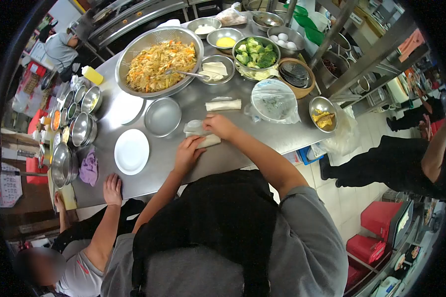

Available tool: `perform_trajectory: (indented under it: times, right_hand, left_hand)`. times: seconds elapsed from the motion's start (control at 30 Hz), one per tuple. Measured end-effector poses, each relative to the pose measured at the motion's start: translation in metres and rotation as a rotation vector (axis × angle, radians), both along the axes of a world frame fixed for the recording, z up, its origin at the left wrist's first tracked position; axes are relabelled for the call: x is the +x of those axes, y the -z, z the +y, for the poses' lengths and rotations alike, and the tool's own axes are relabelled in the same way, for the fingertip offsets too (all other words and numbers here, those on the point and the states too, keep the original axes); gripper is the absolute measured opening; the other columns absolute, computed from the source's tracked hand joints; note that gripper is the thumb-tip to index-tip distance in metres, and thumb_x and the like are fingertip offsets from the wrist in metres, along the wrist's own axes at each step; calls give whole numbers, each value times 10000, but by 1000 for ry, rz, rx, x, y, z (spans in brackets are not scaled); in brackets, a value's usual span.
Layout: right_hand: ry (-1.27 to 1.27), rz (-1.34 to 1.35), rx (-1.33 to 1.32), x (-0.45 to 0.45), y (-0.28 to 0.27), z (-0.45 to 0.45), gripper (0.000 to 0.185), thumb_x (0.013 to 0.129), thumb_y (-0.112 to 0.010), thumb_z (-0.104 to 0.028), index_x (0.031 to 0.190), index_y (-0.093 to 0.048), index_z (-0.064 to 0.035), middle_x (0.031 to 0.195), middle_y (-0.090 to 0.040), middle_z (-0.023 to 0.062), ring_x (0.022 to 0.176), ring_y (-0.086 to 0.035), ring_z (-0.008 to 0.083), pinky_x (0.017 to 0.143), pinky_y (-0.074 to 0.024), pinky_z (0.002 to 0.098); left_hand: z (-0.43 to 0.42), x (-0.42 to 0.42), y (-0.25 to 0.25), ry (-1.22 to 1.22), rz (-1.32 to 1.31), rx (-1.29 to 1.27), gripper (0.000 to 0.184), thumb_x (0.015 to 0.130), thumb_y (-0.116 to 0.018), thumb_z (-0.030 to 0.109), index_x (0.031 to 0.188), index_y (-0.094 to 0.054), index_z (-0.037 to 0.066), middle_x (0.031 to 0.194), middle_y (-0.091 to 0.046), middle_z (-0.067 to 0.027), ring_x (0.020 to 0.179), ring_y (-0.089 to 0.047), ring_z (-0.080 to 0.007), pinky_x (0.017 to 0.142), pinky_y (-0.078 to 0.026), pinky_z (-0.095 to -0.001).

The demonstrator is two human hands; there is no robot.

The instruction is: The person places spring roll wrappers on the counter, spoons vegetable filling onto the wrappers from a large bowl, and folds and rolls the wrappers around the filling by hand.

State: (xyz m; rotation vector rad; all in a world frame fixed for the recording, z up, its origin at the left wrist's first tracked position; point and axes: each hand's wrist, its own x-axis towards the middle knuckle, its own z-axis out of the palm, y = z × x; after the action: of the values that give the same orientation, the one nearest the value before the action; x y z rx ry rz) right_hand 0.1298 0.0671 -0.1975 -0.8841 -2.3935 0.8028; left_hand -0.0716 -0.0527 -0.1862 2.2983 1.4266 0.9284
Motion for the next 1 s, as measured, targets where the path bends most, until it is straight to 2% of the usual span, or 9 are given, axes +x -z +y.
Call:
perform_trajectory:
  times: [0.13, 0.23, 0.33, 0.43, 0.53, 0.63, 0.83, 0.93, 1.0]
  right_hand:
    - [109, 6, -46, 8, -18, -23, 180, 906, -658, -184, 1048, -688, -78, 1006, -650, 118, 977, -631, 348, 853, -512, 442]
    - [38, -44, 245, 22, -28, -42, 256, 908, -682, -233, 1118, -673, -88, 1106, -641, 108, 1086, -596, 333, 903, -486, 448]
    - [25, -123, 167, 30, -50, -68, 371, 875, -724, -293, 1191, -656, -111, 1223, -611, 85, 1186, -539, 311, 959, -448, 445]
    - [39, -156, 200, 31, -38, -77, 465, 844, -747, -315, 1259, -635, -138, 1266, -590, 50, 1208, -520, 273, 972, -432, 424]
    - [63, -175, 207, 31, -23, -78, 454, 881, -719, -306, 1293, -626, -141, 1260, -604, 38, 1205, -524, 267, 1004, -413, 423]
    - [79, -156, 211, 30, -12, -76, 423, 889, -706, -290, 1287, -637, -161, 1242, -613, 24, 1202, -527, 258, 1007, -411, 423]
    - [80, -136, 184, 28, -6, -69, 381, 892, -700, -291, 1251, -667, -170, 1218, -616, 21, 1174, -531, 256, 993, -410, 423]
    - [63, -134, 172, 28, -11, -65, 372, 894, -698, -299, 1237, -675, -159, 1197, -607, 28, 1160, -526, 264, 985, -411, 423]
    - [53, -112, 175, 27, -14, -63, 354, 886, -699, -290, 1212, -682, -153, 1178, -592, 34, 1157, -520, 268, 960, -421, 432]
  left_hand:
    - [-2, 1, 9, -58, -77, -28, 439, 780, -821, 194, 1202, -708, 148, 1207, -598, -100, 1106, -579, -327, 911, -500, -419]
    - [-2, 2, 10, -54, -146, -56, 445, 776, -825, 186, 1205, -710, 149, 1202, -580, -103, 1112, -560, -325, 913, -498, -415]
    - [-3, 1, 8, -59, -74, -65, 431, 787, -813, 254, 1198, -715, 166, 1155, -601, -73, 1099, -558, -298, 959, -463, -422]
    - [-1, -2, 3, -85, 158, 136, 420, 801, -786, 337, 1189, -722, 192, 1098, -623, -37, 1088, -558, -265, 994, -415, -433]
    - [1, -3, 3, -85, 196, 146, 420, 806, -765, 387, 1181, -725, 205, 1056, -637, -12, 1078, -564, -241, 1009, -385, -441]
    - [5, -8, 6, -43, 166, 59, 455, 807, -768, 378, 1217, -710, 191, 1077, -643, -25, 1074, -572, -256, 997, -394, -426]
    - [11, -20, 3, -24, -73, -163, 481, 761, -834, 348, 1168, -686, 138, 1094, -653, -49, 1068, -581, -288, 940, -418, -420]
    - [11, -27, -2, 8, 35, 5, 418, 770, -839, 287, 1123, -684, 127, 1086, -653, -47, 1066, -581, -281, 952, -413, -432]
    - [9, -27, -7, -35, 54, 6, 431, 742, -859, 289, 1094, -693, 102, 1101, -666, -67, 1085, -595, -305, 946, -441, -435]
